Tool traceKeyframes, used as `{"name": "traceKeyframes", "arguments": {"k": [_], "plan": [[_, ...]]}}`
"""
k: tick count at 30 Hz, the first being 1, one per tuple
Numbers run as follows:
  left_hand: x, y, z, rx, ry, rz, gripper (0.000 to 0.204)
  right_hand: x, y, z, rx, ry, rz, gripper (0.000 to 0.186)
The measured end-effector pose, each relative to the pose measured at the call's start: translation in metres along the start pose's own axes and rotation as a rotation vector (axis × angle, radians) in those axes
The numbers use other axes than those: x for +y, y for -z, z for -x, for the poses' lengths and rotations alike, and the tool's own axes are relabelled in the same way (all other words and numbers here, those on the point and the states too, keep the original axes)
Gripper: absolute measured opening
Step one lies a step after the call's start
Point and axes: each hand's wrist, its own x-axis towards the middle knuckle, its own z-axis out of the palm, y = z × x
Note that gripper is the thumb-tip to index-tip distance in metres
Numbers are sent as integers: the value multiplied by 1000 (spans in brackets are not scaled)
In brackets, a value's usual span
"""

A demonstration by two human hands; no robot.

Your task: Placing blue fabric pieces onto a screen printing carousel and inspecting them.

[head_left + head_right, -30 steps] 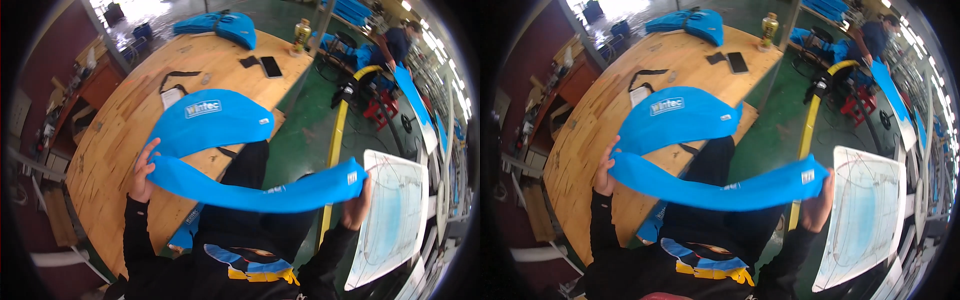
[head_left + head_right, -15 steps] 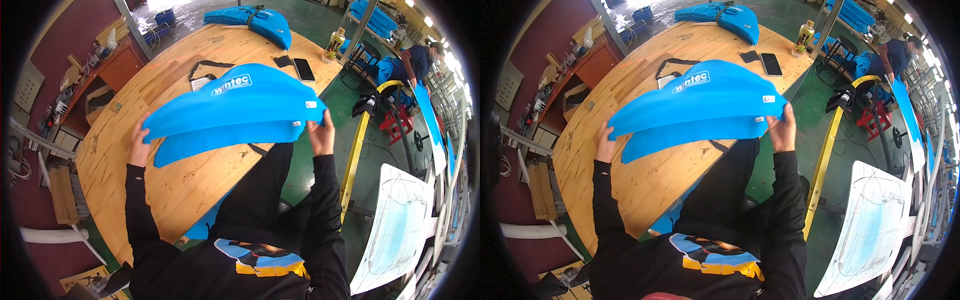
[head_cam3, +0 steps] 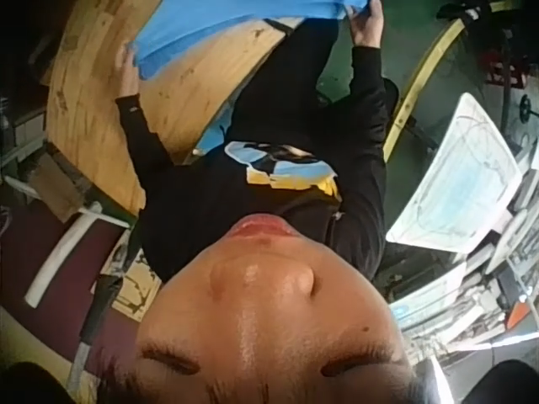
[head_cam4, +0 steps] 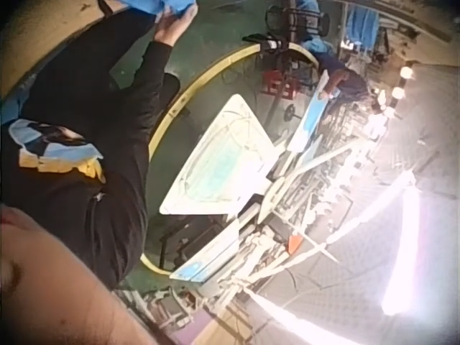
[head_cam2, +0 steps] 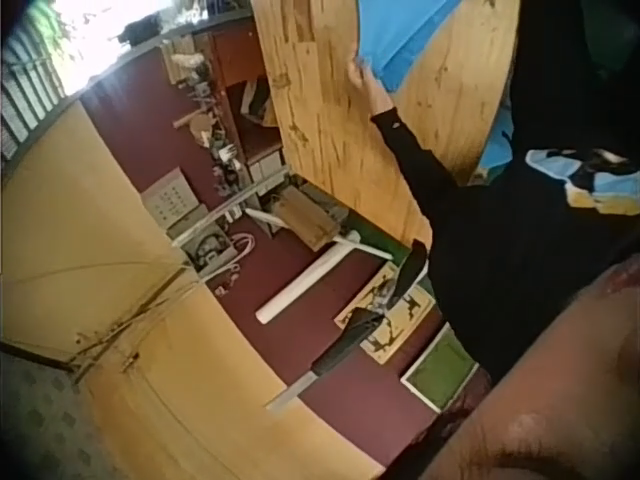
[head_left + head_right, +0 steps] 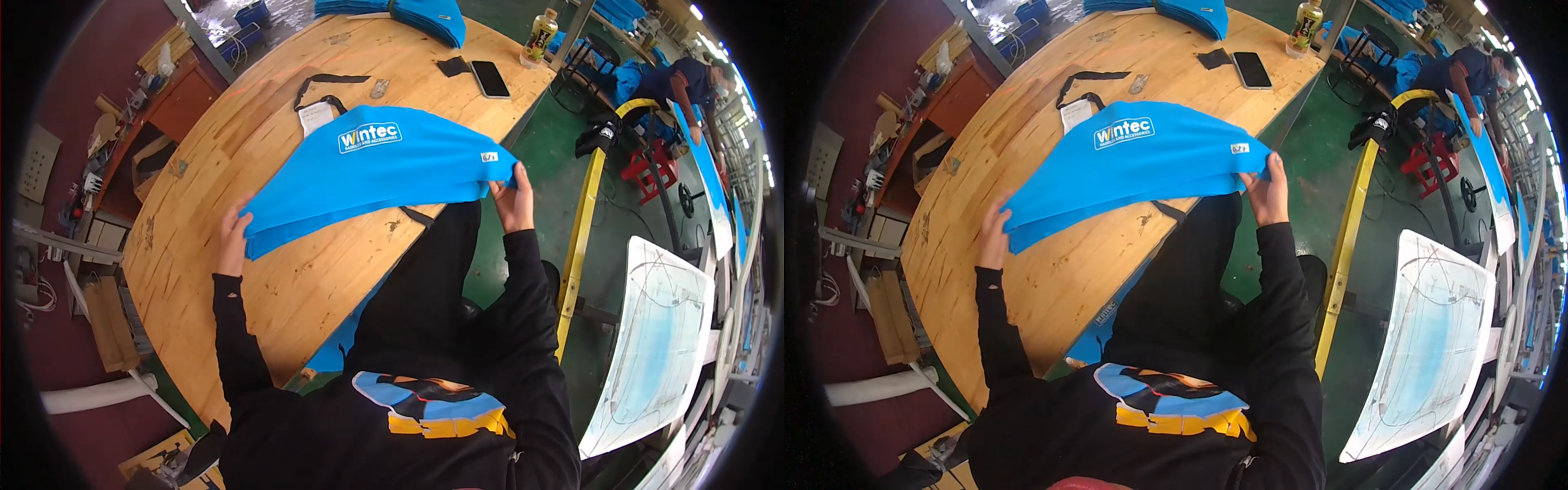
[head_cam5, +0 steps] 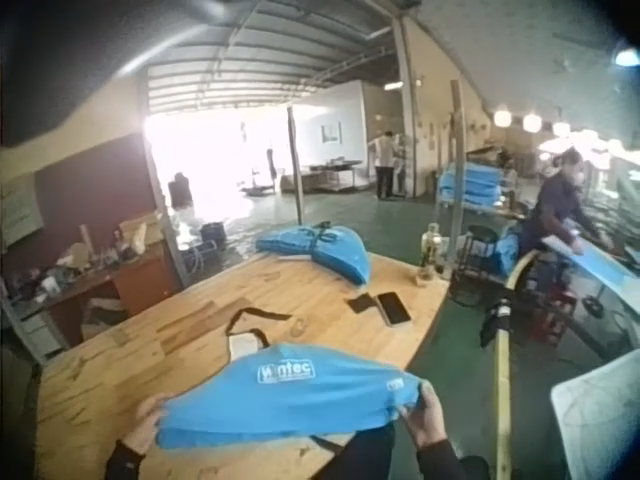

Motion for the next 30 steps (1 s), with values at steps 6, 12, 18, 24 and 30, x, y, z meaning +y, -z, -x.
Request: {"name": "traceKeyframes", "arguments": {"k": [6, 12, 18, 24, 30], "plan": [[81, -1, 26, 107, -188, 555, 51, -83, -69, 38, -181, 176, -187, 25], [83, 3, -14, 88, -208, 587, 47, -88, -82, -4, -269, -8, -324, 20], [93, -11, -56, 156, -335, 564, 43, -89, -116, -44, -310, 128, -318, 26], [29, -2, -48, 142, -221, 384, 35, -51, -48, -43, -139, 75, -266, 25], [-37, 1, -6, 194, 27, 15, 21, 15, 21, -10, 72, -72, -93, 21]]}}
